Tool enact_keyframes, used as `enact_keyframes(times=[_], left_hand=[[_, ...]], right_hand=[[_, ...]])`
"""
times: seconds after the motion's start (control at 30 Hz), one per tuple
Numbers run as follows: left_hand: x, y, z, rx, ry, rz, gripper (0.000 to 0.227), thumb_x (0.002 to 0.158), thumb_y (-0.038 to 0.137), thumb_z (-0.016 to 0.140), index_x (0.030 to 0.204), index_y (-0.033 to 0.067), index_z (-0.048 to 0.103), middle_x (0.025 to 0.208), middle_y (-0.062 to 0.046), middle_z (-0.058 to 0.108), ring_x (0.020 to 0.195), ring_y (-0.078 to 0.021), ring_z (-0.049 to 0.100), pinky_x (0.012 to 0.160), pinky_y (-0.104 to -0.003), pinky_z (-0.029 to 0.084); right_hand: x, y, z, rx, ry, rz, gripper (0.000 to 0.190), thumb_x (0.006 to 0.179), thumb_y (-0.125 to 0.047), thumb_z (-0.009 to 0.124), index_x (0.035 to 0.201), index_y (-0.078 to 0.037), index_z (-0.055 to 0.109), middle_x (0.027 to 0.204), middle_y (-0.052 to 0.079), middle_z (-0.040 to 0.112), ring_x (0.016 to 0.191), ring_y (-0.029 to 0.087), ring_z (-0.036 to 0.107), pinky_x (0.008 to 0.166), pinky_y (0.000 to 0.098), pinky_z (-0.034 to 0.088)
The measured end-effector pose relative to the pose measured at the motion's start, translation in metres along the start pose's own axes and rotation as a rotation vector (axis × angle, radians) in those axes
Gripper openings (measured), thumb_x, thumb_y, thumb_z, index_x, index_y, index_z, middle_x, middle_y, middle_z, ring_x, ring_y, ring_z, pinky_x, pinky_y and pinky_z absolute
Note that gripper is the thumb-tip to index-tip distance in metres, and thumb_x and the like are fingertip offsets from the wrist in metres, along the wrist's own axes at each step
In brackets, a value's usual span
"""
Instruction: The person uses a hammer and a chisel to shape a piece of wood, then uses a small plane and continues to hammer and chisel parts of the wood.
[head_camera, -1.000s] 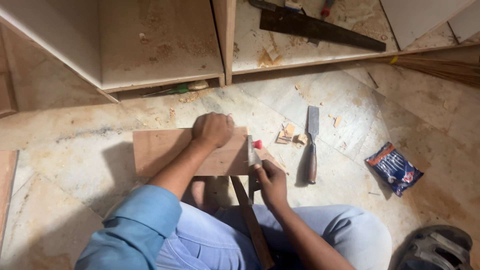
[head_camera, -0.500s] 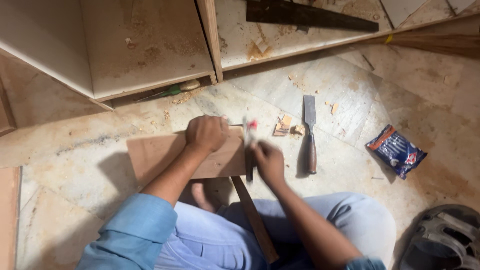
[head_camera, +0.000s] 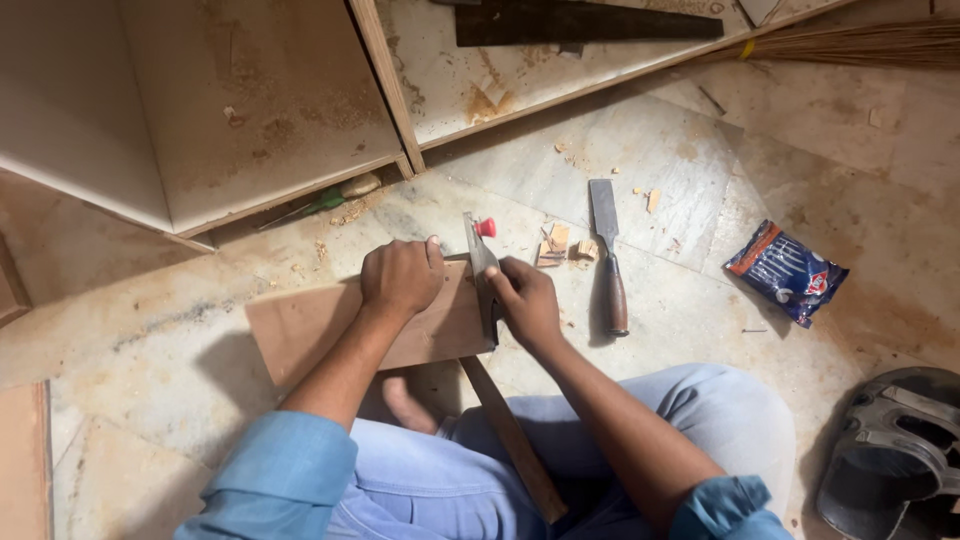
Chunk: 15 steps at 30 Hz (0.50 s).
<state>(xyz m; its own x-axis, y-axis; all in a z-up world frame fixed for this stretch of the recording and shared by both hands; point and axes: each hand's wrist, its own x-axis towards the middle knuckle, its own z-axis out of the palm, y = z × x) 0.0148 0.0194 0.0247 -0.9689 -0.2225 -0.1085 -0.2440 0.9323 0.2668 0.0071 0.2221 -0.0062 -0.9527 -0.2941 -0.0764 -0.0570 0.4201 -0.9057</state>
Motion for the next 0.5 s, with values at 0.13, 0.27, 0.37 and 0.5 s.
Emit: enact_keyframes(times=[0.13, 0.27, 0.37, 0.5], left_hand=[[0.009, -0.008, 0.001, -0.054, -0.093, -0.093, 0.058, 0.106, 0.037, 0.038, 0.076, 0.0039, 0.075, 0.072, -0.024, 0.072, 0.068, -0.0399, 0.073, 0.074, -0.052, 0.057], [0.008, -0.013, -0.002, -0.054, 0.042, 0.000, 0.056, 0.105, 0.036, 0.039, 0.078, 0.0038, 0.076, 0.075, -0.025, 0.072, 0.071, -0.0415, 0.071, 0.075, -0.053, 0.057], [-0.001, -0.002, -0.003, -0.004, -0.060, 0.001, 0.056, 0.104, 0.038, 0.039, 0.080, 0.0042, 0.077, 0.079, -0.025, 0.072, 0.075, -0.0412, 0.072, 0.079, -0.051, 0.057], [0.014, -0.007, 0.002, -0.029, -0.092, -0.062, 0.057, 0.105, 0.037, 0.037, 0.082, 0.0027, 0.077, 0.078, -0.024, 0.073, 0.074, -0.0403, 0.073, 0.080, -0.052, 0.056]], right_hand=[[-0.048, 0.000, -0.002, -0.021, 0.004, -0.020, 0.035, 0.094, -0.036, 0.063, 0.088, -0.002, 0.069, 0.065, 0.010, 0.059, 0.058, 0.020, 0.058, 0.056, 0.0362, 0.047], [-0.034, -0.003, 0.003, -0.015, 0.030, -0.002, 0.036, 0.095, -0.037, 0.063, 0.088, -0.002, 0.069, 0.065, 0.010, 0.063, 0.057, 0.018, 0.062, 0.056, 0.0357, 0.048], [-0.009, -0.006, 0.003, 0.036, 0.019, 0.094, 0.039, 0.098, -0.038, 0.062, 0.085, -0.001, 0.067, 0.064, 0.012, 0.063, 0.056, 0.021, 0.061, 0.056, 0.0372, 0.048], [-0.038, -0.001, -0.002, 0.036, 0.011, -0.015, 0.039, 0.095, -0.039, 0.063, 0.082, -0.002, 0.068, 0.065, 0.011, 0.064, 0.057, 0.020, 0.065, 0.056, 0.0371, 0.050]])
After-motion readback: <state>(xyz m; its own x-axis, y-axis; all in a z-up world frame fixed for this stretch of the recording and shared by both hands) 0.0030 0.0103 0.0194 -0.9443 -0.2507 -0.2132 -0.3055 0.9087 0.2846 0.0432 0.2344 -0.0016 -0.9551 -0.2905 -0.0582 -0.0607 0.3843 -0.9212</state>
